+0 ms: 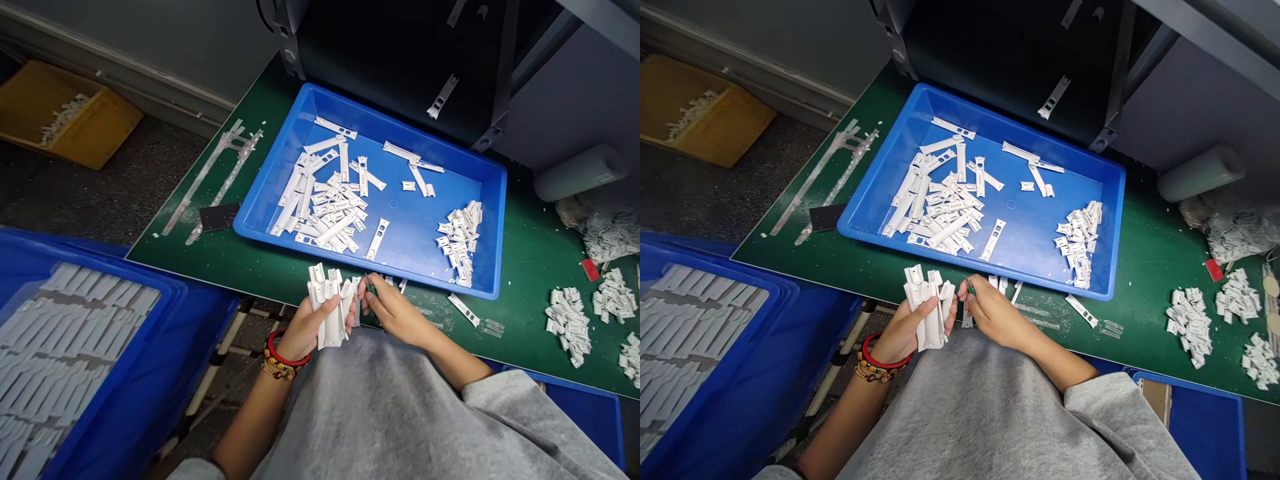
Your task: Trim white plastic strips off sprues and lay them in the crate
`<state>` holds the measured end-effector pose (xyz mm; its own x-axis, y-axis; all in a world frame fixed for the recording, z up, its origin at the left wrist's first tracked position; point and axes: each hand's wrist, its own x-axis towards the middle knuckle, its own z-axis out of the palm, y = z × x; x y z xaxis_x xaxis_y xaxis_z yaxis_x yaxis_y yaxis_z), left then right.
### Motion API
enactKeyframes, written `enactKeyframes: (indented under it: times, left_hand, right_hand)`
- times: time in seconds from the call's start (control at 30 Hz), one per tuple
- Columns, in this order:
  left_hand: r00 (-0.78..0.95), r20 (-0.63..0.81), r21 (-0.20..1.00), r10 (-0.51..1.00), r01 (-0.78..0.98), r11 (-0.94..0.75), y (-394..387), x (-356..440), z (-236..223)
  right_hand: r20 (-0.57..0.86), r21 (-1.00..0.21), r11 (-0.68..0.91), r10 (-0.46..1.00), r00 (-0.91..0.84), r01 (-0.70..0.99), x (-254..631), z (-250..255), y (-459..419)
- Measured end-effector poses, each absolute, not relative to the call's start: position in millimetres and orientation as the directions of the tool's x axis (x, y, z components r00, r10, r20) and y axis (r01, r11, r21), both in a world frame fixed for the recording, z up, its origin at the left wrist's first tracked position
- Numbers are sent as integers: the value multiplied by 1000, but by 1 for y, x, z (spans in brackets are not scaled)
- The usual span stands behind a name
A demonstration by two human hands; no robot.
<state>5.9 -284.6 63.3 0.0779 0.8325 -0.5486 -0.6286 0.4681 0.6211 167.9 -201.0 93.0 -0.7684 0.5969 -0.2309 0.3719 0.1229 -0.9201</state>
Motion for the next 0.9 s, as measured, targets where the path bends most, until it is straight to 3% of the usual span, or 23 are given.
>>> enactKeyframes:
  times: [0.43,0.6,0.73,0.8,0.9]
  left_hand:
    - [-19,-581,688,814,-546,478,-290,9,62]
    - [4,-512,719,859,-546,431,-295,4,69]
    - [46,-435,749,899,-536,390,-296,0,79]
    - [73,-413,762,908,-518,388,-297,-1,83]
    - [106,-401,771,910,-497,398,-299,-3,87]
  right_hand:
    - [-74,-952,151,731,-679,267,168,91,-205]
    - [-113,-940,196,597,-794,281,180,115,-201]
    - [-214,-831,411,386,-897,375,186,131,-195]
    - [-196,-764,526,363,-911,374,186,135,-193]
    - [-92,-750,576,398,-913,326,186,138,-191]
